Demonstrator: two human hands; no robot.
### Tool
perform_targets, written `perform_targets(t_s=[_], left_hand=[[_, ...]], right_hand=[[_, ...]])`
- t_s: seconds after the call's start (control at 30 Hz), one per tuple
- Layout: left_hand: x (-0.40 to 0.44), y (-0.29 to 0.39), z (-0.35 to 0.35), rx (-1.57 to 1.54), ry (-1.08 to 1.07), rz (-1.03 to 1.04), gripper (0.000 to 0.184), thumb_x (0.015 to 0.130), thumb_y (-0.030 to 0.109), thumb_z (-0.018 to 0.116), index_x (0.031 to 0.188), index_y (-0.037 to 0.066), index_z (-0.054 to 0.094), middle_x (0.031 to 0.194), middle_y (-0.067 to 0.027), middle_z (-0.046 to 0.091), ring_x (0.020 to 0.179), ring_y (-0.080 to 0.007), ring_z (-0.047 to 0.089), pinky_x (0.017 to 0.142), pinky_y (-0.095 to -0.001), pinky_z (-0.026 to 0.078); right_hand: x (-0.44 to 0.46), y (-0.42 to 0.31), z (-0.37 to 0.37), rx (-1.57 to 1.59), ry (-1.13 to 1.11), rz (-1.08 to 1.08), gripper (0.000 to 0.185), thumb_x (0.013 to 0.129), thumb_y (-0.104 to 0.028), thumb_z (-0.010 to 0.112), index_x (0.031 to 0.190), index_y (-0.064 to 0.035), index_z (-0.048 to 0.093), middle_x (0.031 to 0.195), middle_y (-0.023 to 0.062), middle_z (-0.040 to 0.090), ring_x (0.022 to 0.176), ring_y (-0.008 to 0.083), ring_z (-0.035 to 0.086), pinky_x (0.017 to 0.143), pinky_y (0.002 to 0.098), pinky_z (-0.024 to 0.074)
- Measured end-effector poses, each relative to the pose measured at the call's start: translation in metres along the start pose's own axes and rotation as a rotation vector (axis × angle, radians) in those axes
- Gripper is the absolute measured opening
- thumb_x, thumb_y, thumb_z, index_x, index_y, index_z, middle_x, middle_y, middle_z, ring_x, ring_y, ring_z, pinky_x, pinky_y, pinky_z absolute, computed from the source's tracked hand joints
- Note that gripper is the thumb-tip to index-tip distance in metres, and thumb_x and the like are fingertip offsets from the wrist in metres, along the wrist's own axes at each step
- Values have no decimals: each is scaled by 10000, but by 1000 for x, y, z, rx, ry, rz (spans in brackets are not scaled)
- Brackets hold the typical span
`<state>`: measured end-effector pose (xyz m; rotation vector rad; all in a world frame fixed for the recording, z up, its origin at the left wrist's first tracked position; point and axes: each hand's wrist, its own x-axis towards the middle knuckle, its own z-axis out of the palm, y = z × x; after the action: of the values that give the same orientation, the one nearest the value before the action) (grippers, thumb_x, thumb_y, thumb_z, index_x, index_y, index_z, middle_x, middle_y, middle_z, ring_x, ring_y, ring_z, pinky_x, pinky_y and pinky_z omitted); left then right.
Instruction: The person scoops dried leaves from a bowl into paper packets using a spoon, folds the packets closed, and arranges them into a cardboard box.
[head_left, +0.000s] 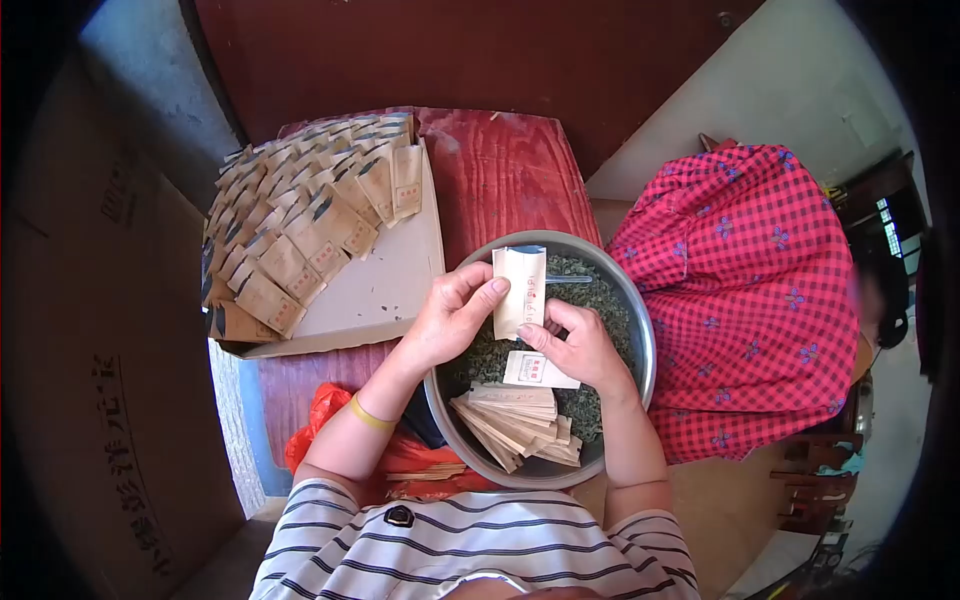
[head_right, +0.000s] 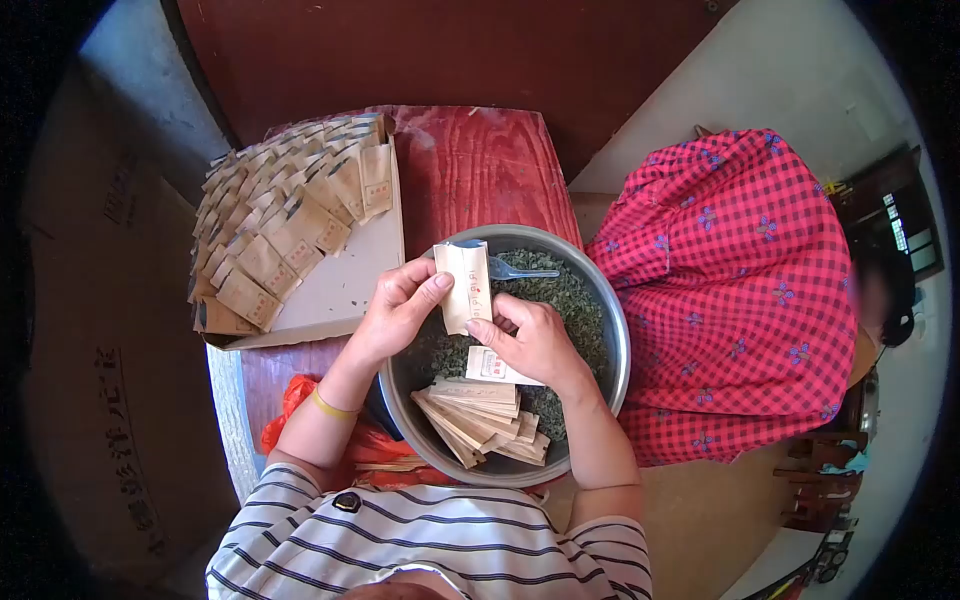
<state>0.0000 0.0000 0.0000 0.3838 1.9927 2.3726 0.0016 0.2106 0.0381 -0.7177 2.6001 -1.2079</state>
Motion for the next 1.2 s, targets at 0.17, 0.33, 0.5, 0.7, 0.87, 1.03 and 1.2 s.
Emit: perform_targets(t_s=[0.17,0.33,0.5,0.7,0.87,1.03,1.2], left_hand=[[-3,14,-6,84,-160,-71,227,1019,192,599,986,-21,670,887,21,653,846,-32,539,736,-222,476],[0,2,0,-61,7,17,186,981,124,650,1093,-21,622,971,-13,666,873,-70,603,783,-247,520],[-2,6,2,-41,-55,-68,252,970,124,665,1161,-25,598,1058,-43,667,981,-110,629,876,-269,521],[-2,8,-2,-73,-202,20,310,996,222,640,1155,-43,615,963,-36,656,919,-64,565,805,-267,513],[-2,9,-4,30,-207,14,330,1035,229,571,1224,-37,620,1037,-25,682,953,-77,582,844,-266,505],[-2,2,-3,-47,-201,-36,338,1049,226,538,1246,-35,625,1032,-21,684,956,-76,582,849,-268,505],[-1,0,-2,-5,-224,-21,330,1045,225,548,1230,-35,631,997,-13,687,923,-68,583,822,-260,508]], right_hand=[[5,-4,6,280,194,-42,249,928,-227,729,917,7,643,728,35,666,650,85,620,602,270,505],[5,-3,8,257,269,-57,203,916,-173,738,909,1,634,742,48,674,655,84,631,600,264,510],[7,-10,13,-14,451,-115,179,884,-139,751,907,-11,628,761,89,689,652,174,682,621,303,549],[6,-22,16,-21,319,-275,233,871,-116,752,1066,-35,652,891,91,657,782,198,685,682,307,559],[4,-8,14,116,355,-208,166,895,-61,712,1036,-5,644,898,92,668,787,155,677,683,289,555],[8,-11,6,290,388,-110,171,890,-63,726,1010,18,635,909,78,673,797,120,653,685,265,535],[6,-2,6,178,316,-130,178,899,-91,727,994,23,628,897,85,673,786,128,649,682,274,528]])
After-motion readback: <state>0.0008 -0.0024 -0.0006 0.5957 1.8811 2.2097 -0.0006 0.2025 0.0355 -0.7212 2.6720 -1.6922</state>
